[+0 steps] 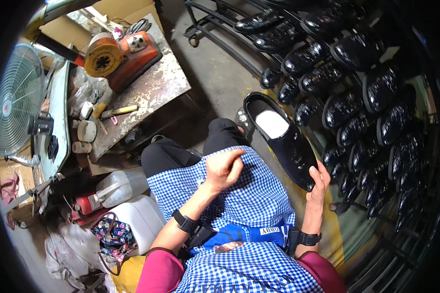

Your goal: The recorder is inspecting and handling manufactured black shoes on a storage rack.

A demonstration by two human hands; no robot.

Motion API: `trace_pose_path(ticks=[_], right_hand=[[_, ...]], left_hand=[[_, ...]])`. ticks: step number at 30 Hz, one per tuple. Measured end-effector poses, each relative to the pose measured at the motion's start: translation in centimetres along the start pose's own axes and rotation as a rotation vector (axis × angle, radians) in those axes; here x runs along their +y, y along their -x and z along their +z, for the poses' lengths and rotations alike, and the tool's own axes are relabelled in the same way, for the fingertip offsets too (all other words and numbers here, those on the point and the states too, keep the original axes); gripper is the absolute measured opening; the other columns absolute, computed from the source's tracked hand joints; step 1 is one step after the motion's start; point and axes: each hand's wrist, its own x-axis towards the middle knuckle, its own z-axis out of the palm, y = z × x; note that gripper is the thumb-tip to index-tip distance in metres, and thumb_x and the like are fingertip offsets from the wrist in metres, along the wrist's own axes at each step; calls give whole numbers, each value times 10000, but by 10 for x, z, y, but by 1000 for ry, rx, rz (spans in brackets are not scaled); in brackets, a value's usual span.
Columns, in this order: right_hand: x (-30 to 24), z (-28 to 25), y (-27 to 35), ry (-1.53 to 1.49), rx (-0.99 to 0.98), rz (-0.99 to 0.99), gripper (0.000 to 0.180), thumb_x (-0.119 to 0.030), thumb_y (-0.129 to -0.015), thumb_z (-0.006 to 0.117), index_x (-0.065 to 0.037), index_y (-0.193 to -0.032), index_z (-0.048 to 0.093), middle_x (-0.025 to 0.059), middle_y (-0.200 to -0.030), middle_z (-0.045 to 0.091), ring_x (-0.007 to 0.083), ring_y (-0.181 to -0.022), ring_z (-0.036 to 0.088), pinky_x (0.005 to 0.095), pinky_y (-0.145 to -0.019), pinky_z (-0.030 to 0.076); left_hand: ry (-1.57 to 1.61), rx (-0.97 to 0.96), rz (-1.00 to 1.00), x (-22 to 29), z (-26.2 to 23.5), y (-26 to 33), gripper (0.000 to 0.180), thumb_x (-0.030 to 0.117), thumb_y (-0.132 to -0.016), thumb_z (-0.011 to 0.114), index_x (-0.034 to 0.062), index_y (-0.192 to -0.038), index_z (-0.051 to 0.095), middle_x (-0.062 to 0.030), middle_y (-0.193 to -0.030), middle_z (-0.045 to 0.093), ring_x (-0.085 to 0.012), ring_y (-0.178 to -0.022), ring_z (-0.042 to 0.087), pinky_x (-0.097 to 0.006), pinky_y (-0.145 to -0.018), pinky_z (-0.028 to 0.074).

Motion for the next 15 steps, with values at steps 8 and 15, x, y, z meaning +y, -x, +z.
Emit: trace_pose_path(ticks=[8,15], right_hand=[[-21,83,-49,-5,-77,-94,381,-111,-790,595,83,-1111,529,119,-1016,610,161,-903,595,249,-836,452],[-27,151,-77,2,-119,-157,345,-97,-785,605,88,-1072,555,96,-958,620,131,-815,593,226,-769,459]], left_hand=[[41,56,-12,-4,-9,7,181,-21,-694,552,15,-859,619,-79,-595,557,-191,-501,563,-283,-468,434],[71,121,-54,-15,-23,11,168,-14,-690,556,5,-840,631,-92,-609,588,-187,-486,571,-271,-451,438]])
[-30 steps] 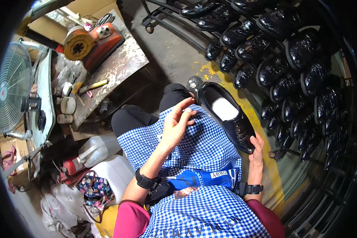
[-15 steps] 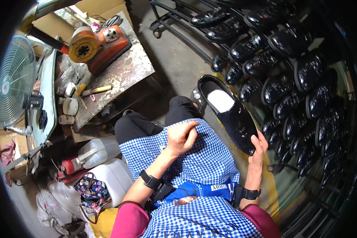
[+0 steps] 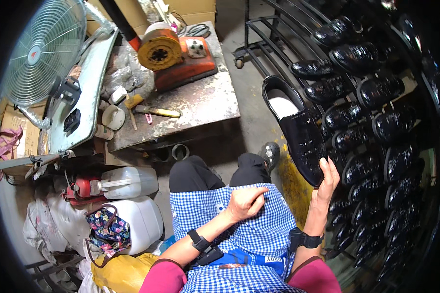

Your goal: The recorder is inspecting and handling manufactured black shoes on a storage rack.

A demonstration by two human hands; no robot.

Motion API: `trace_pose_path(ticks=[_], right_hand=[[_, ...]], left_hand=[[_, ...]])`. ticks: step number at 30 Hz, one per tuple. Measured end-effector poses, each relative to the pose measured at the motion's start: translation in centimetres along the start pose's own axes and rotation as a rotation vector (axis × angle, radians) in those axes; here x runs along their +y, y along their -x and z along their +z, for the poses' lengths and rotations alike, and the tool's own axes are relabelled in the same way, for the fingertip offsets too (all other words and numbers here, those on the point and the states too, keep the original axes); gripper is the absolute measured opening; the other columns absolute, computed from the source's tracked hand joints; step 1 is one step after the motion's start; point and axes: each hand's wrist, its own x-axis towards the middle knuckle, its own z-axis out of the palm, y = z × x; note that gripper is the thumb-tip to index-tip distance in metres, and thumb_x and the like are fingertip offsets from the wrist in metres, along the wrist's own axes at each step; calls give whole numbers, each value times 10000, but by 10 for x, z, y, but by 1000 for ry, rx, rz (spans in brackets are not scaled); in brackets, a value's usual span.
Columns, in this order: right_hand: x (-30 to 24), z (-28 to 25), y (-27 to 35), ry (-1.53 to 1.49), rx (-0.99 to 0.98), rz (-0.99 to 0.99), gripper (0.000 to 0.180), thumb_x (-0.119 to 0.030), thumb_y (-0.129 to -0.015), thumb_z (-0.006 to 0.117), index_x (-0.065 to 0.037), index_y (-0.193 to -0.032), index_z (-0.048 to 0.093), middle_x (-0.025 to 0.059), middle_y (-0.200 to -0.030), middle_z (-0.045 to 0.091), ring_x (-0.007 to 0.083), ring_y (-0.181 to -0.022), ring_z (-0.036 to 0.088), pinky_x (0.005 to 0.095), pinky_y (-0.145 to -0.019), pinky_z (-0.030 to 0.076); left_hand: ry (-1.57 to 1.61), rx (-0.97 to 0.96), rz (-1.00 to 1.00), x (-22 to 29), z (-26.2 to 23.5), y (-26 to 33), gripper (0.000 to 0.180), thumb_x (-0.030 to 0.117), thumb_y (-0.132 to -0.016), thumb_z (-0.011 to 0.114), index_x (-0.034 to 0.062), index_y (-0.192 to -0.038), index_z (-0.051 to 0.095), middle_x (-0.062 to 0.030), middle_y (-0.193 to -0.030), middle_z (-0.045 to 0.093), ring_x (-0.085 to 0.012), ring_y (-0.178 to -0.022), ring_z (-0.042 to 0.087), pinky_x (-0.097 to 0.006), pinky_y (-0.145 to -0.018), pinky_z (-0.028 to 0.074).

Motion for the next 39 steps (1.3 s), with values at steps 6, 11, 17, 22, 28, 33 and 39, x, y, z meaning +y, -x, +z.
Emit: trace_pose_path(ticks=[6,11,17,22,28,33,39], right_hand=[[-10,82,-50,29,-108,-86,272,-54,-806,605,72,-1045,573,67,-919,617,94,-790,574,205,-733,455],[-13,141,-98,30,-235,-143,265,-65,-789,632,67,-1015,590,43,-898,618,83,-778,564,206,-720,447],[-25,207,-129,65,-271,-239,300,-95,-781,650,70,-1024,589,53,-891,623,94,-773,568,216,-726,446],[-32,248,-143,32,-312,-242,277,-100,-779,650,64,-997,606,52,-882,628,97,-765,573,219,-725,449],[-32,272,-157,-60,-337,-244,266,-105,-772,652,58,-980,620,63,-880,640,112,-770,589,225,-731,456],[-39,271,-145,-77,-305,-215,197,-105,-785,635,43,-915,637,51,-843,636,100,-753,584,217,-720,451],[3,153,-104,-4,-228,-64,335,-104,-757,652,65,-1037,578,55,-861,625,96,-788,573,201,-743,434]], left_hand=[[36,5,33,-6,-4,3,169,-4,-687,555,-8,-837,633,-100,-642,606,-202,-514,587,-287,-483,467],[125,-6,10,-9,-3,7,178,4,-707,563,-21,-875,617,-97,-632,592,-206,-522,583,-297,-500,473],[202,49,47,-10,4,2,161,8,-718,577,-24,-871,616,-93,-638,594,-201,-529,586,-285,-496,472],[256,50,34,-12,1,-5,166,13,-719,580,-16,-877,621,-85,-634,595,-195,-525,583,-284,-497,474],[254,53,21,-13,-3,-3,170,12,-717,577,-16,-876,628,-90,-643,601,-195,-530,586,-286,-508,478],[237,73,40,-9,-4,-1,154,12,-718,574,-14,-861,627,-89,-639,598,-195,-529,583,-285,-504,474],[186,24,-17,-11,-3,6,150,7,-723,556,-16,-850,634,-86,-630,619,-170,-538,616,-264,-513,495]])
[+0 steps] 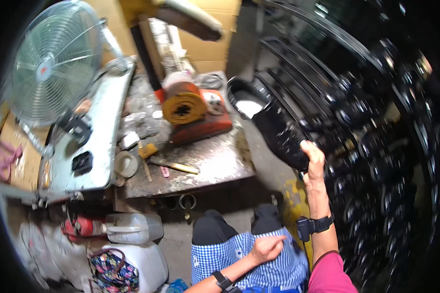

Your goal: The recorder is inspecting and handling manufactured black shoes on a storage rack.

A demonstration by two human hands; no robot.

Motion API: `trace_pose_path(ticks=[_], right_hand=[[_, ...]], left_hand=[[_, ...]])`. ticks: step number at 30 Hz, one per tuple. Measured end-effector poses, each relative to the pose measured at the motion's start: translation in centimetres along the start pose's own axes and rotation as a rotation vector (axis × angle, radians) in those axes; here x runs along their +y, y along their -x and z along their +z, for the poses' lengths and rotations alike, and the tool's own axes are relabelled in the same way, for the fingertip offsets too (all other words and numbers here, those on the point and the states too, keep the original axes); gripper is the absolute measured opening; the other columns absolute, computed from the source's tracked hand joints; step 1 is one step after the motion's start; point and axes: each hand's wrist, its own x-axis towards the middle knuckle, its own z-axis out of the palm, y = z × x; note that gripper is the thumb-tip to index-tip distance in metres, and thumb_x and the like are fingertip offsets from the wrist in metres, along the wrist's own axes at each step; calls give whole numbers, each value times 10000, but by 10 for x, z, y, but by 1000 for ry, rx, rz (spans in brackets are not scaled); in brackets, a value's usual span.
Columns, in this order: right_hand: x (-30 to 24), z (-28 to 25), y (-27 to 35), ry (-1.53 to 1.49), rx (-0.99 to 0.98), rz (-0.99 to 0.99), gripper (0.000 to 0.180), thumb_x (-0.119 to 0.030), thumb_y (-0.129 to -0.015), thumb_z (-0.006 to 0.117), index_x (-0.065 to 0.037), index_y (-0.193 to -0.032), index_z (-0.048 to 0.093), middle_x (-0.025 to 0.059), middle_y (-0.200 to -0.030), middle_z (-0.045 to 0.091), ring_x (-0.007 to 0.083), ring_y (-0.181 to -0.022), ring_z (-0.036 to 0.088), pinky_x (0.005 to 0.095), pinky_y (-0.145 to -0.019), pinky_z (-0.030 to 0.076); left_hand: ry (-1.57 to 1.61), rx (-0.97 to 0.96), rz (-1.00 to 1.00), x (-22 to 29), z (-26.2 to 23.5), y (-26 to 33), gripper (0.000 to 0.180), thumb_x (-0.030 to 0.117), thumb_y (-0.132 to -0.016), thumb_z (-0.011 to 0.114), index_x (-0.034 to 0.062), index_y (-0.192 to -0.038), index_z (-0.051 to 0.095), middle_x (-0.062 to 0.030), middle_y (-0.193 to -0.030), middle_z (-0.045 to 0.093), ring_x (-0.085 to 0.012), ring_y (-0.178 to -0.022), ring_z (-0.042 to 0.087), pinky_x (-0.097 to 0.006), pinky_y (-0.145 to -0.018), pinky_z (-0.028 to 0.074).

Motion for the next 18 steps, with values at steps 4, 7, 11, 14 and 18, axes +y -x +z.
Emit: trace_pose_path(ticks=[4,7,11,14,18], right_hand=[[18,-106,89,-1,10,217,373,-86,-740,643,67,-1072,568,76,-913,639,110,-786,598,226,-743,465],[28,-194,172,85,141,327,356,-119,-746,630,52,-1055,584,55,-913,636,98,-792,586,214,-727,450],[57,-289,294,34,589,426,343,-113,-740,638,48,-1039,590,73,-931,630,135,-831,587,237,-753,449],[86,-334,363,-147,937,418,316,-111,-749,639,27,-1031,596,93,-1005,615,191,-894,589,298,-791,468],[122,-354,380,-451,1037,404,356,-191,-770,645,-13,-1068,564,92,-1050,606,208,-931,589,340,-814,475]], left_hand=[[-80,-25,-50,-9,0,3,163,10,-697,560,15,-840,639,-95,-623,605,-198,-520,600,-294,-488,482],[-125,-50,-69,-2,0,-4,157,-2,-717,530,1,-829,639,-75,-603,619,-174,-527,611,-272,-504,486],[-117,-70,-64,-2,7,-1,154,-11,-734,510,-15,-831,630,-83,-618,620,-169,-523,607,-266,-514,481],[-139,-79,-53,0,17,1,158,-16,-736,505,-12,-834,630,-87,-625,620,-170,-519,603,-260,-513,478],[-227,-125,-5,5,24,3,160,-15,-743,505,-15,-848,626,-90,-629,619,-164,-520,603,-256,-524,479]])
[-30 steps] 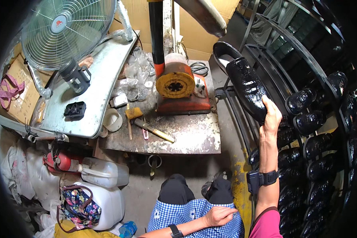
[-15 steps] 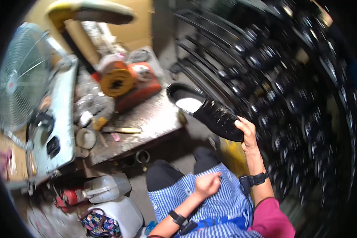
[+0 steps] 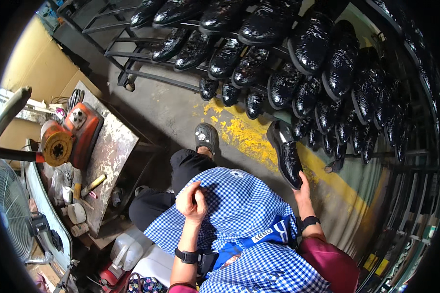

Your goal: The recorder is inspecting and handling manufactured black shoes on a storage rack.

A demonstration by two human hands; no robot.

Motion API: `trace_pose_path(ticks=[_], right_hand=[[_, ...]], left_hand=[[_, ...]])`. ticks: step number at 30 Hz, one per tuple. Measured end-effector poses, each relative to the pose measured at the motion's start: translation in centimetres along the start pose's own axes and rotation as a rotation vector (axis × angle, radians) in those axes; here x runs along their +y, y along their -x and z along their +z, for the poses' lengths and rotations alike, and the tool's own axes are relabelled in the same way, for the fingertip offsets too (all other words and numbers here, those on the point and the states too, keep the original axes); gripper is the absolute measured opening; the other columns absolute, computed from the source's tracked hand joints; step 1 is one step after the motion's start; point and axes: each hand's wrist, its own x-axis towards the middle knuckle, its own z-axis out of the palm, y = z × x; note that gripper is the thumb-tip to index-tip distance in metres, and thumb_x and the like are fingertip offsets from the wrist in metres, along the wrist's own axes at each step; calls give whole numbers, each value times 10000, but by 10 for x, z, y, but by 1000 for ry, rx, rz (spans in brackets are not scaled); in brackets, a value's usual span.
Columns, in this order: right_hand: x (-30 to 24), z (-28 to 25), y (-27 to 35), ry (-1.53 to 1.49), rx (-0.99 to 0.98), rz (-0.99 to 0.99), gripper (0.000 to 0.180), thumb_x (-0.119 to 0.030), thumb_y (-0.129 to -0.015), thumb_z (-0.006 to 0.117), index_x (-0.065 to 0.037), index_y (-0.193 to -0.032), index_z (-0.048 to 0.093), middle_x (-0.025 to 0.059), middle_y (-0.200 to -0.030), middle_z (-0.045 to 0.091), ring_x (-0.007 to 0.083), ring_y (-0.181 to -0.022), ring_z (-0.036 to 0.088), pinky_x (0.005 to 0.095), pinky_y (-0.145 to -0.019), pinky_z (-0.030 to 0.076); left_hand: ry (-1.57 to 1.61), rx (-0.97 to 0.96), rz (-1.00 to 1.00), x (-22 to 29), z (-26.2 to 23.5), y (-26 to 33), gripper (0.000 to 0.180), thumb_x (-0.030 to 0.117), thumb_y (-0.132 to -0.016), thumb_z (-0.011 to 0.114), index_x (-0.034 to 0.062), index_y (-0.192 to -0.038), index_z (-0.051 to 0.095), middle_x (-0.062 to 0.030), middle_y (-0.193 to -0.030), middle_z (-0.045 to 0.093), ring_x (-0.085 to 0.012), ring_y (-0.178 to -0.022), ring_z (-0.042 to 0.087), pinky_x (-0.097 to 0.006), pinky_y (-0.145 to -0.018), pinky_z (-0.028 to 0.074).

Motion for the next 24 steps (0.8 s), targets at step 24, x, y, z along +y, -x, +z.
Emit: trace_pose_path(ticks=[24], right_hand=[[-14,92,-221,-8,615,-58,965,-531,-649,698,-63,-1355,235,98,-1375,291,294,-1203,351,535,-907,355]], left_hand=[[-208,-187,129,25,23,-28,182,-24,-689,464,-17,-814,596,-52,-536,594,-149,-435,546,-246,-441,417]])
